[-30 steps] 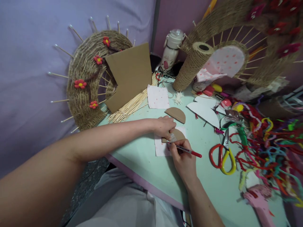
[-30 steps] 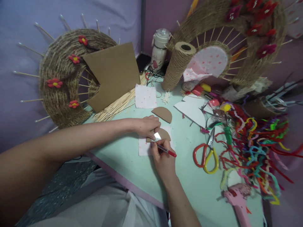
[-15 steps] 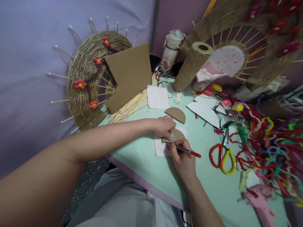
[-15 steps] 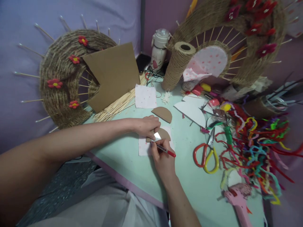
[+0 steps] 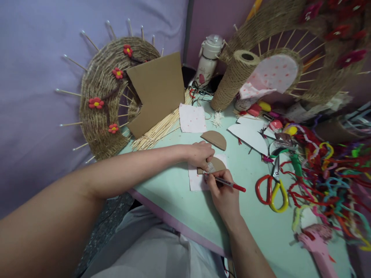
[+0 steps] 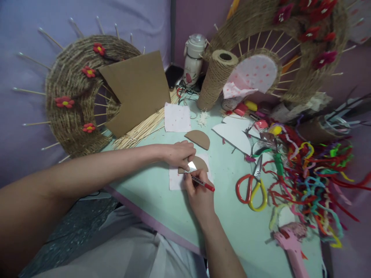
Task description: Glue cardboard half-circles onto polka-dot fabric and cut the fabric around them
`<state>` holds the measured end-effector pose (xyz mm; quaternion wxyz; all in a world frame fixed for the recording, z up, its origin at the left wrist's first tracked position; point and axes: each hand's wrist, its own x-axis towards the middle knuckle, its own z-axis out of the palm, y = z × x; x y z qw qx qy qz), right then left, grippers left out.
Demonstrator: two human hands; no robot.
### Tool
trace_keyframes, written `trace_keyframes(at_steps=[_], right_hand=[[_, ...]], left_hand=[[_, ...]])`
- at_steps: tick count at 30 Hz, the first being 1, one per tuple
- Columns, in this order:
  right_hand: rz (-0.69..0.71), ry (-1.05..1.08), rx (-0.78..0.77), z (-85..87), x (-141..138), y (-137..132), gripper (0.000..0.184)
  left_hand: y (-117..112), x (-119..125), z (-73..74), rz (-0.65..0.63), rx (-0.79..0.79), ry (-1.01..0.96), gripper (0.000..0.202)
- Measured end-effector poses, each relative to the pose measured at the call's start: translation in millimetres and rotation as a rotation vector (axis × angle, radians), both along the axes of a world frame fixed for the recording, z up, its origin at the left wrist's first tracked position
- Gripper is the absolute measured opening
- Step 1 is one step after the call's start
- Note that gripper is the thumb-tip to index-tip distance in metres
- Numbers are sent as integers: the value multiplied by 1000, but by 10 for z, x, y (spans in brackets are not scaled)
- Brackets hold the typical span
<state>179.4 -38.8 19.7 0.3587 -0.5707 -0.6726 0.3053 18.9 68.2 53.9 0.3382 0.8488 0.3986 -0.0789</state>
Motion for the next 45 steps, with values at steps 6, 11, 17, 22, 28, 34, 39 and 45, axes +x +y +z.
trace_keyframes(at_steps=[6,11,17,22,28,34,39,45], right_hand=[[19,15,-18,-12,-6,-8,20],[1,28,-12,-8,-1,-6,19],[5,33,-12,1,-2,1,19],[-11,30,-9,-12,-1,-2,20],[-11,31,-12,-33,7,-4,19],[10,34,-27,-39,-5,-1,20],[-13,35,-11,-42,1,-8,19],[-8,31,-6,-26,-2,-8,19]], left_hand=[[-12,6,60,-10,2,14,27],[-13,12,66,-17,1,30,29],[-12,10,73,-19,0,33,28],[-17,14,98,-4,-13,32,27],[-13,10,89,-7,-6,19,27],[-12,15,77,4,-5,24,27],[-16,14,91,2,-5,35,27],[-21,10,106,-3,-14,33,26]])
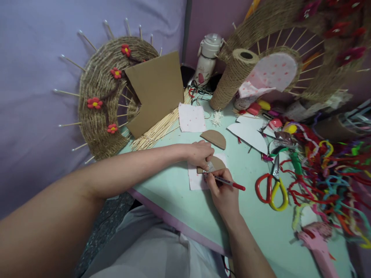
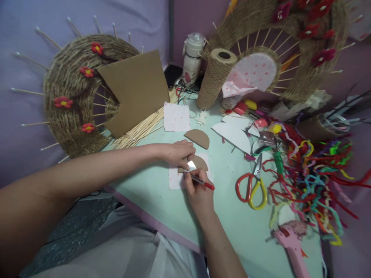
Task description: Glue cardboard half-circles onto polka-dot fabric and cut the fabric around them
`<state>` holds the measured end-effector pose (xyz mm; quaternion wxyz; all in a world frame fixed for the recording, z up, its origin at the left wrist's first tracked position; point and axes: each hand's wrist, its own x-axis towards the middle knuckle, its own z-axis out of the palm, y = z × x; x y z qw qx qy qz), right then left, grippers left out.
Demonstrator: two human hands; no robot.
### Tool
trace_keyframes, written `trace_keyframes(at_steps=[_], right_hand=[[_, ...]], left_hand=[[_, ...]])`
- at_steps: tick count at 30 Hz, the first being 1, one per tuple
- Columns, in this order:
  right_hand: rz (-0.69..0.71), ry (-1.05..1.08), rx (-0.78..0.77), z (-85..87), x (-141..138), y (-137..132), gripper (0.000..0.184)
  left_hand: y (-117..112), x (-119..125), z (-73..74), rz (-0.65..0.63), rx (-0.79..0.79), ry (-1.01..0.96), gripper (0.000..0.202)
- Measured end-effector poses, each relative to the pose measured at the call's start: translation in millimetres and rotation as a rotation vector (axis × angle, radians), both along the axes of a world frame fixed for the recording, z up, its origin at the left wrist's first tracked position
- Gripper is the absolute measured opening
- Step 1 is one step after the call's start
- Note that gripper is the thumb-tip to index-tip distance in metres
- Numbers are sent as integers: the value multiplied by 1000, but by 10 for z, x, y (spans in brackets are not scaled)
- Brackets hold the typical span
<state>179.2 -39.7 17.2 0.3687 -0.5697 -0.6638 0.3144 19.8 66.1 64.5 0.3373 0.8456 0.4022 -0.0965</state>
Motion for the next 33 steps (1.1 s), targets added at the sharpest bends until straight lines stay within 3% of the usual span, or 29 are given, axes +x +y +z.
trace_keyframes(at_steps=[8,24,33], right_hand=[[-3,-1,-8,11,-3,-1,20],[-3,9,-10,-6,3,-1,21],[-115,15,60,20,23,-38,19]], left_hand=[[12,-7,-56,-7,14,-26,28],[9,6,-21,6,9,1,28],[0,-2,22,-7,3,-5,29]])
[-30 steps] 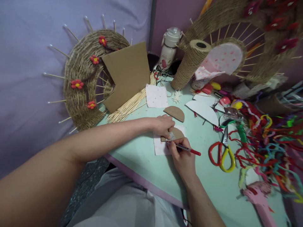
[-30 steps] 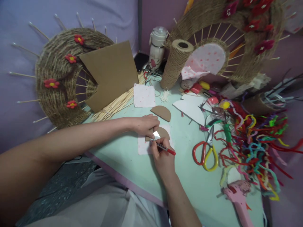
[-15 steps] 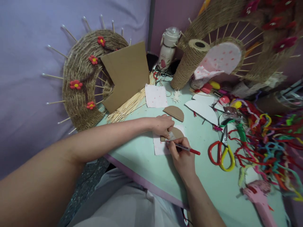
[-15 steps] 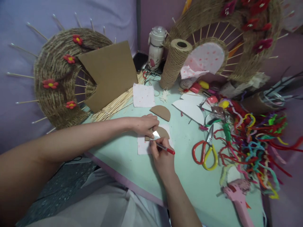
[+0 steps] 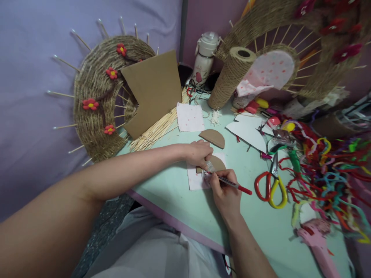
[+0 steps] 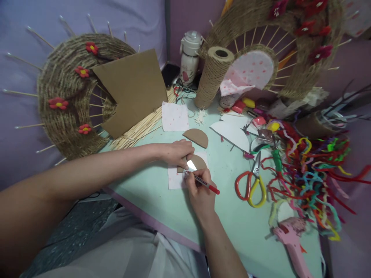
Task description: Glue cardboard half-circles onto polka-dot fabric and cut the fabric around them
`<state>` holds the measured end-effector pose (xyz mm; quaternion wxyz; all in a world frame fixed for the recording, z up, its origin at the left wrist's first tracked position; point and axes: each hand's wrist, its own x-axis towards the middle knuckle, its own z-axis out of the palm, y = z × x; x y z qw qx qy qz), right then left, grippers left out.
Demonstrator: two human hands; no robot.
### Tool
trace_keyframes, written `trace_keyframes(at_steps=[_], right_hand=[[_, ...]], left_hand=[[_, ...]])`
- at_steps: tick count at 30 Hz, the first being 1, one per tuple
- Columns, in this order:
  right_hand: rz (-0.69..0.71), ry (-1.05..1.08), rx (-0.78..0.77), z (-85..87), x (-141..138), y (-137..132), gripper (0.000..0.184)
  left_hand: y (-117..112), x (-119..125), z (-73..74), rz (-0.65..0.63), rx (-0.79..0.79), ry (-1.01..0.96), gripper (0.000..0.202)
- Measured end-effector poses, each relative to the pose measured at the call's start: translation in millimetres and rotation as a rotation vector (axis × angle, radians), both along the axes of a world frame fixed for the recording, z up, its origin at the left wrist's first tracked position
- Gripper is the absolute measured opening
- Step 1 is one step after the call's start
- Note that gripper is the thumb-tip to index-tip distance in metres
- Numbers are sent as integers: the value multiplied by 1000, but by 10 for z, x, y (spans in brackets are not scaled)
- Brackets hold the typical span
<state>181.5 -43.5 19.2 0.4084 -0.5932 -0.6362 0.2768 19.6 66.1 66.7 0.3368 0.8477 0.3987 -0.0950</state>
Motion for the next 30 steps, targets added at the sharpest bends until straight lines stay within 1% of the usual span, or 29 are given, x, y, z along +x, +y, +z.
trace_keyframes(at_steps=[3,5,11,20,30], right_hand=[[-72,0,33,10,18,-38,16],[-81,-6,41,30,12,-55,15],[-8,-59,36,81,-81,-66,14],[19,-101,84,-14,-98,-78,16],[16,-124,94,17,-107,-60,17]], left_hand=[[4,-1,-15,0,4,-2,30],[7,-3,-25,7,4,1,29],[16,-4,-50,10,-6,-2,28],[17,12,-45,17,-27,2,26],[22,9,-46,10,-22,8,27]])
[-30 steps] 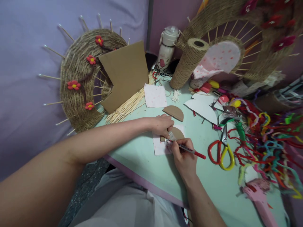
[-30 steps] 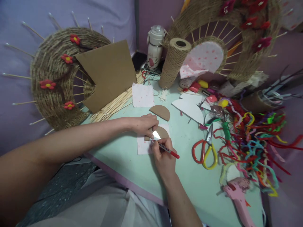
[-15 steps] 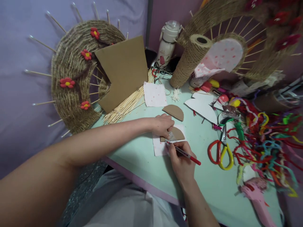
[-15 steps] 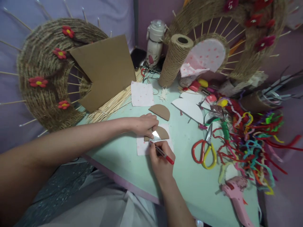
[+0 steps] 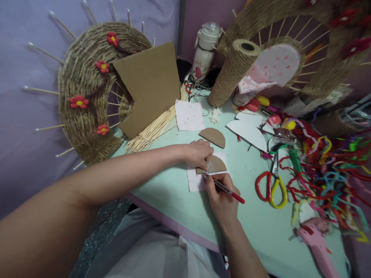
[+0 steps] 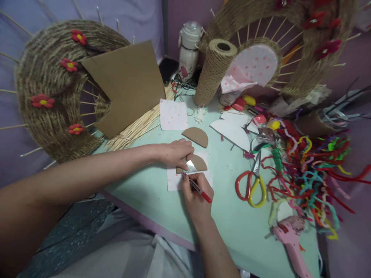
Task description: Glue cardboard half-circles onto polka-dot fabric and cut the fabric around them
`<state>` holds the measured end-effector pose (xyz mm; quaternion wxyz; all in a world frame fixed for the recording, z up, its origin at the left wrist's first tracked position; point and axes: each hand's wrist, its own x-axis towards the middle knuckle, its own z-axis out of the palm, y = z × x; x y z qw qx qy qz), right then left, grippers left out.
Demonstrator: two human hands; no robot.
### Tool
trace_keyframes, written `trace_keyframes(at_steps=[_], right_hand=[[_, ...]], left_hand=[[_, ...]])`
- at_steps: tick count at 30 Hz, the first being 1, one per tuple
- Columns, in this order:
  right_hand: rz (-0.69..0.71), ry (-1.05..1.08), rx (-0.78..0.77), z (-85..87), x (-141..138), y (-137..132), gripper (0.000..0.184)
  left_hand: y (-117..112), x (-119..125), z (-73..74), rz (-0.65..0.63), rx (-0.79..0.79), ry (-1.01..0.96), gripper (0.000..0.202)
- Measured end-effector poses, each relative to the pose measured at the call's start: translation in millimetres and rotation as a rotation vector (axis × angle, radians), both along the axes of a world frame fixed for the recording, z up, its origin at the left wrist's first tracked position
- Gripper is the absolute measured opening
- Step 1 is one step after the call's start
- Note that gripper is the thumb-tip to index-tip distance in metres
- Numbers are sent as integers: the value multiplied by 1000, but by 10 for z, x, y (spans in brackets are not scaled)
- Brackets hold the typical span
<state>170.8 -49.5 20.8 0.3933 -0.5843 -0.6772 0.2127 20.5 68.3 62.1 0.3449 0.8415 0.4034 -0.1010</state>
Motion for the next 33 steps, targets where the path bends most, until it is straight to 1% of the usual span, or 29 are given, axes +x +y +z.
trace_keyframes(at_steps=[5,13,22,30,33], right_hand=[[1,2,-22,-5,-4,-6,17],[-2,16,-37,-21,13,-13,17],[-4,28,-43,-18,3,-7,18],[-4,36,-50,-17,6,-9,19],[-8,31,-56,-29,8,-16,19]], left_hand=[[-2,-4,-1,7,0,1,27],[3,-5,-49,16,-3,-24,28],[7,9,-18,11,10,1,28],[41,7,-170,4,46,-38,30],[46,5,-192,7,40,-36,30]])
